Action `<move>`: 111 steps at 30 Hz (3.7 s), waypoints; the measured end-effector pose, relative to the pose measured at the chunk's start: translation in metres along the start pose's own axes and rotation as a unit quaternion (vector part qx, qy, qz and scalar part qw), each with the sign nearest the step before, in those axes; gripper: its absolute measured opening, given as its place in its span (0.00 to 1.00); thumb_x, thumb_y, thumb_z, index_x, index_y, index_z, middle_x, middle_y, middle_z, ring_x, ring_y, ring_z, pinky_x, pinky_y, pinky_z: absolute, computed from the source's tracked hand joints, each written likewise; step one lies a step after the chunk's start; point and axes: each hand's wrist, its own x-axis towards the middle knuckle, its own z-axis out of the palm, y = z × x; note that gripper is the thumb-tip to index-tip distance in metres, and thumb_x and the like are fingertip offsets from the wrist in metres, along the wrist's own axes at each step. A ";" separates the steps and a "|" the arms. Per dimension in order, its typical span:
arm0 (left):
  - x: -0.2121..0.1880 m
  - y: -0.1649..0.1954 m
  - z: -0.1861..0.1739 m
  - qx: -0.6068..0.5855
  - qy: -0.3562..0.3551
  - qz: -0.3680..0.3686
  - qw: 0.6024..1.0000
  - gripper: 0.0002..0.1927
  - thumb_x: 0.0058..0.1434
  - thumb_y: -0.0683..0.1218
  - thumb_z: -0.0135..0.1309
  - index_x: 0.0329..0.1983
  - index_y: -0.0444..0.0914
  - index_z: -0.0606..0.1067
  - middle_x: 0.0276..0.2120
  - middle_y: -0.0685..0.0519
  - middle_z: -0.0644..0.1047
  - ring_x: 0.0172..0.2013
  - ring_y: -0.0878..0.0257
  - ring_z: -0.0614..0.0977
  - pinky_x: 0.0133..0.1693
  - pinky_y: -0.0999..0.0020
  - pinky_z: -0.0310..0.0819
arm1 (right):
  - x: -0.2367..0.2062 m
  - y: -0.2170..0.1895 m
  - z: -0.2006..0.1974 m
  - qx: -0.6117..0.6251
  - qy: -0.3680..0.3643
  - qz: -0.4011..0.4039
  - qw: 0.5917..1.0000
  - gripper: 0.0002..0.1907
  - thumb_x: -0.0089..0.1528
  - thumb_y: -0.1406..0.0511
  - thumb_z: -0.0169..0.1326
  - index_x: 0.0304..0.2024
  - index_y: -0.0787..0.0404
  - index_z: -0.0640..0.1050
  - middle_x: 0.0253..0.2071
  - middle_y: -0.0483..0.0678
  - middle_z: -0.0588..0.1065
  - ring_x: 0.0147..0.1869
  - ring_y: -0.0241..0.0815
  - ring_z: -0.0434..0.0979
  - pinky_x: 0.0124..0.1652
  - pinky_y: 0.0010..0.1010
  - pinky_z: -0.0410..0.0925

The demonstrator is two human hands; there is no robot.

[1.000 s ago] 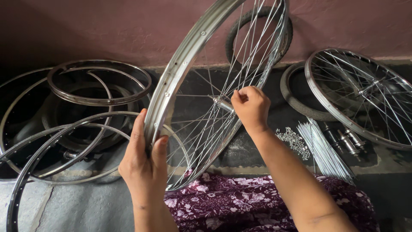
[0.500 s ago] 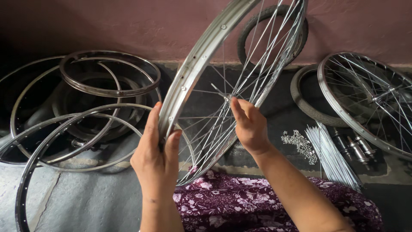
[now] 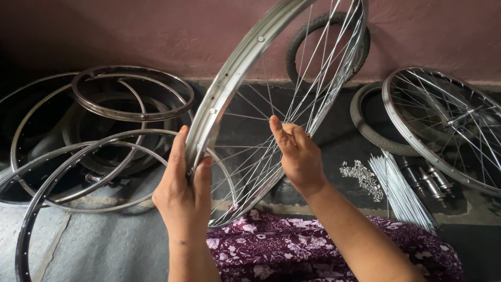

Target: The person inserts metal spokes into a bicycle rim and hub, then secures each spoke with a nipple. They repeat this process around the wheel, occasionally rotating the rim to access different holes.

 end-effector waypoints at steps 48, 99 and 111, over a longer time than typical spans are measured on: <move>-0.002 -0.001 0.000 0.011 -0.012 0.039 0.999 0.28 0.65 0.48 0.59 0.69 0.40 0.70 0.42 0.48 0.84 0.31 0.64 0.85 0.33 0.71 0.77 | 0.066 0.015 -0.027 0.586 -0.081 0.380 0.711 0.11 0.57 0.75 0.54 0.40 0.58 0.78 0.41 0.43 0.73 0.44 0.32 0.71 0.49 0.23 0.66; -0.067 0.120 0.011 -0.274 -0.154 0.067 0.947 0.38 0.50 0.40 0.57 0.67 0.33 0.65 0.56 0.44 0.71 0.59 0.52 0.75 0.63 0.60 0.69 | -0.001 -0.050 -0.089 0.699 0.024 0.352 0.621 0.09 0.64 0.75 0.59 0.44 0.62 0.74 0.45 0.48 0.79 0.51 0.37 0.79 0.55 0.31 0.73; -0.108 0.134 0.043 -0.431 -0.269 -0.035 0.860 0.27 0.48 0.32 0.52 0.54 0.35 0.68 0.52 0.51 0.73 0.48 0.66 0.71 0.55 0.68 0.69 | -0.136 0.134 -0.168 0.298 -0.007 0.342 0.891 0.11 0.65 0.75 0.58 0.50 0.63 0.78 0.46 0.49 0.79 0.48 0.34 0.79 0.50 0.24 0.72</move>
